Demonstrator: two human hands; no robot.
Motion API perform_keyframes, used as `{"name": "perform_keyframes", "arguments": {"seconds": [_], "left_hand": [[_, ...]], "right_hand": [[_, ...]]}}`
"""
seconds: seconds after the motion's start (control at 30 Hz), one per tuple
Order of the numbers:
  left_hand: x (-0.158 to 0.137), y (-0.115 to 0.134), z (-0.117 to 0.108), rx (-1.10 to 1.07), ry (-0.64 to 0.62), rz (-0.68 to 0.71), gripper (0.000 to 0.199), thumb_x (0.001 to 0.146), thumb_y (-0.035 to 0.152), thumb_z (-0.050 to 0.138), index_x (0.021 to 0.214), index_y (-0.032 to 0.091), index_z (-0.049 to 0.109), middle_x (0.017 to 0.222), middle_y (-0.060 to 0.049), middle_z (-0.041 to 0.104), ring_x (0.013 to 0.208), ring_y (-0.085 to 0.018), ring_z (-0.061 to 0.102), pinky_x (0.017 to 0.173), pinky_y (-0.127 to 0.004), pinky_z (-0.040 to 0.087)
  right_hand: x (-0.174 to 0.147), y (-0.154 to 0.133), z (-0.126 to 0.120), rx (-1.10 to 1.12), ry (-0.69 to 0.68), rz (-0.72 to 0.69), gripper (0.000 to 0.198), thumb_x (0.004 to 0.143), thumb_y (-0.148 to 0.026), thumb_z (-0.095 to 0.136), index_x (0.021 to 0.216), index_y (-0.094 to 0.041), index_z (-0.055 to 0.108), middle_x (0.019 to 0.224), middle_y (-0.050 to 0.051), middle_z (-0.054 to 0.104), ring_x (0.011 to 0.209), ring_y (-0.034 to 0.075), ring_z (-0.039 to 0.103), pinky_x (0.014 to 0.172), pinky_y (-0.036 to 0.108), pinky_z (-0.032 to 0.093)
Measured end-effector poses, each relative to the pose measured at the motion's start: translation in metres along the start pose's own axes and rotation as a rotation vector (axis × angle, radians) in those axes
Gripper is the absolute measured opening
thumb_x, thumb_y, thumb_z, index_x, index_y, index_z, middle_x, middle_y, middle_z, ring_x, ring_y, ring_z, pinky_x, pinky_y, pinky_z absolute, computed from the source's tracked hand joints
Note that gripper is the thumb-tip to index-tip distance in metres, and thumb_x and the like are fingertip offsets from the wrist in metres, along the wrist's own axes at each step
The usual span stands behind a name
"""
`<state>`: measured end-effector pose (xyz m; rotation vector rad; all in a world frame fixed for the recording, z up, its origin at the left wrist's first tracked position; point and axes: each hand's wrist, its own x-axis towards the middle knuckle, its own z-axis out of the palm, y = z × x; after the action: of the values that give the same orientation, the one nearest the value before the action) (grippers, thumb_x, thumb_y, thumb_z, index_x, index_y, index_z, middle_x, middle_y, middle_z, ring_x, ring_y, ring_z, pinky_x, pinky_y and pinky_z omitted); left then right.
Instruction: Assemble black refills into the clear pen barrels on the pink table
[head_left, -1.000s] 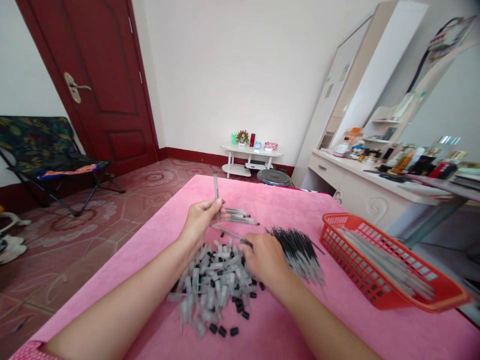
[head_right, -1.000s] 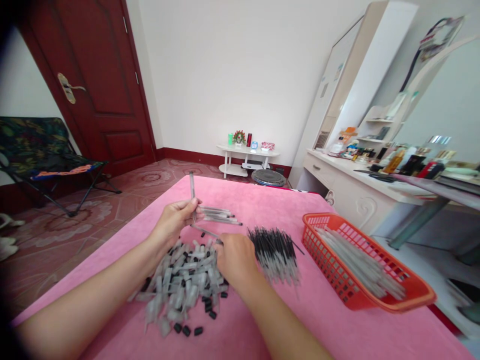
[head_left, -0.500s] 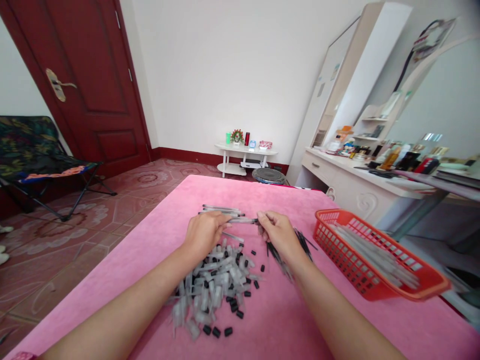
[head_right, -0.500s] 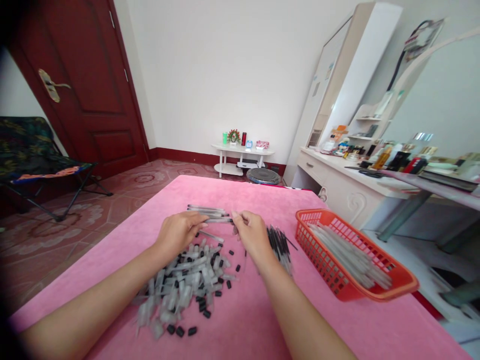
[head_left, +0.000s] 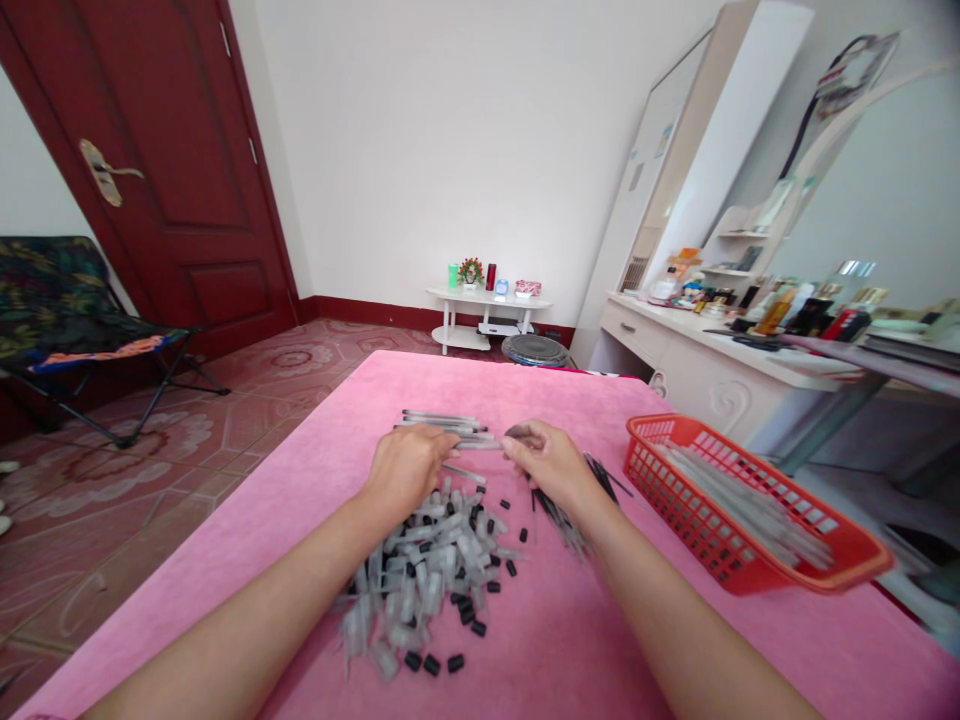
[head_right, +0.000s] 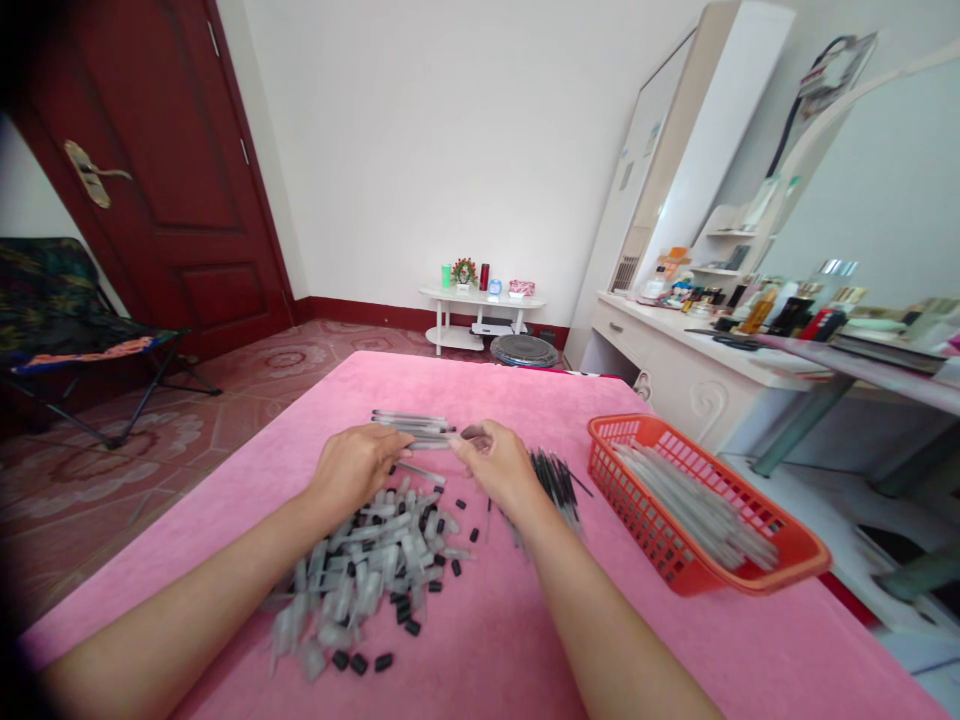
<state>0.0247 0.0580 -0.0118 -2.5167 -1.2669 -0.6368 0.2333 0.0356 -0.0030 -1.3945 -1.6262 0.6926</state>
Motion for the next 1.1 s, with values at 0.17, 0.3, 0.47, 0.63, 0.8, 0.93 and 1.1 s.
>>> {"name": "perform_keyframes", "arguments": {"seconds": [0.17,0.3,0.47,0.63,0.8,0.93,1.1], "left_hand": [[-0.0002,-0.0002,-0.0018,0.014,-0.01,0.004,0.025,0.086,0.028,0.042,0.096,0.025,0.065,0.079,-0.001,0.066,0.076,-0.018,0.059,0.064,-0.027,0.038],[0.0,0.0,-0.0036,0.023,-0.02,0.0,0.026,0.087,0.028,0.041,0.097,0.025,0.065,0.081,-0.002,0.066,0.077,-0.018,0.058,0.065,-0.027,0.039],[0.0002,0.0013,-0.0025,0.016,-0.045,0.029,0.024,0.085,0.025,0.044,0.096,0.024,0.066,0.079,-0.003,0.066,0.078,-0.019,0.058,0.066,-0.027,0.04],[0.0,0.0004,-0.0024,0.018,-0.049,0.023,0.023,0.084,0.024,0.044,0.095,0.024,0.065,0.077,-0.003,0.065,0.077,-0.019,0.057,0.065,-0.027,0.039],[-0.0002,0.0003,-0.002,0.02,-0.053,0.026,0.023,0.084,0.024,0.044,0.094,0.024,0.065,0.077,-0.003,0.065,0.077,-0.019,0.057,0.066,-0.027,0.039],[-0.0001,0.0009,-0.002,0.019,-0.053,0.036,0.022,0.083,0.022,0.045,0.092,0.024,0.065,0.077,-0.002,0.065,0.078,-0.019,0.057,0.065,-0.028,0.039],[0.0003,0.0008,-0.0043,0.012,-0.059,0.025,0.023,0.084,0.023,0.044,0.093,0.024,0.065,0.078,-0.002,0.065,0.077,-0.018,0.057,0.065,-0.027,0.039]], "right_hand": [[0.0016,0.0042,-0.0014,-0.044,-0.009,-0.005,0.026,0.078,-0.031,0.05,0.059,-0.015,0.056,0.05,0.0,0.054,0.045,0.009,0.047,0.047,0.021,0.035],[0.001,0.0025,-0.0015,0.048,-0.02,0.01,0.013,0.073,-0.027,0.055,0.074,-0.015,0.06,0.06,0.0,0.059,0.049,0.009,0.05,0.048,0.02,0.037],[-0.0005,0.0023,-0.0005,-0.023,-0.054,-0.011,0.024,0.076,-0.029,0.052,0.057,-0.015,0.056,0.05,-0.001,0.054,0.047,0.009,0.048,0.047,0.02,0.035],[0.0001,0.0046,0.0006,0.031,-0.04,-0.018,0.016,0.07,-0.026,0.059,0.079,-0.014,0.063,0.071,0.004,0.065,0.058,0.012,0.057,0.053,0.022,0.041],[-0.0006,0.0049,0.0014,-0.048,-0.074,0.012,0.022,0.076,-0.027,0.051,0.06,-0.014,0.059,0.054,0.001,0.059,0.048,0.011,0.052,0.049,0.022,0.038],[-0.0003,0.006,0.0022,0.005,-0.037,-0.026,0.016,0.065,-0.016,0.06,0.081,-0.014,0.063,0.075,0.004,0.066,0.065,0.013,0.058,0.059,0.023,0.043],[-0.0012,0.0067,0.0026,-0.077,-0.101,0.039,0.023,0.077,-0.029,0.05,0.062,-0.015,0.059,0.055,0.002,0.059,0.048,0.011,0.052,0.048,0.022,0.039]]}}
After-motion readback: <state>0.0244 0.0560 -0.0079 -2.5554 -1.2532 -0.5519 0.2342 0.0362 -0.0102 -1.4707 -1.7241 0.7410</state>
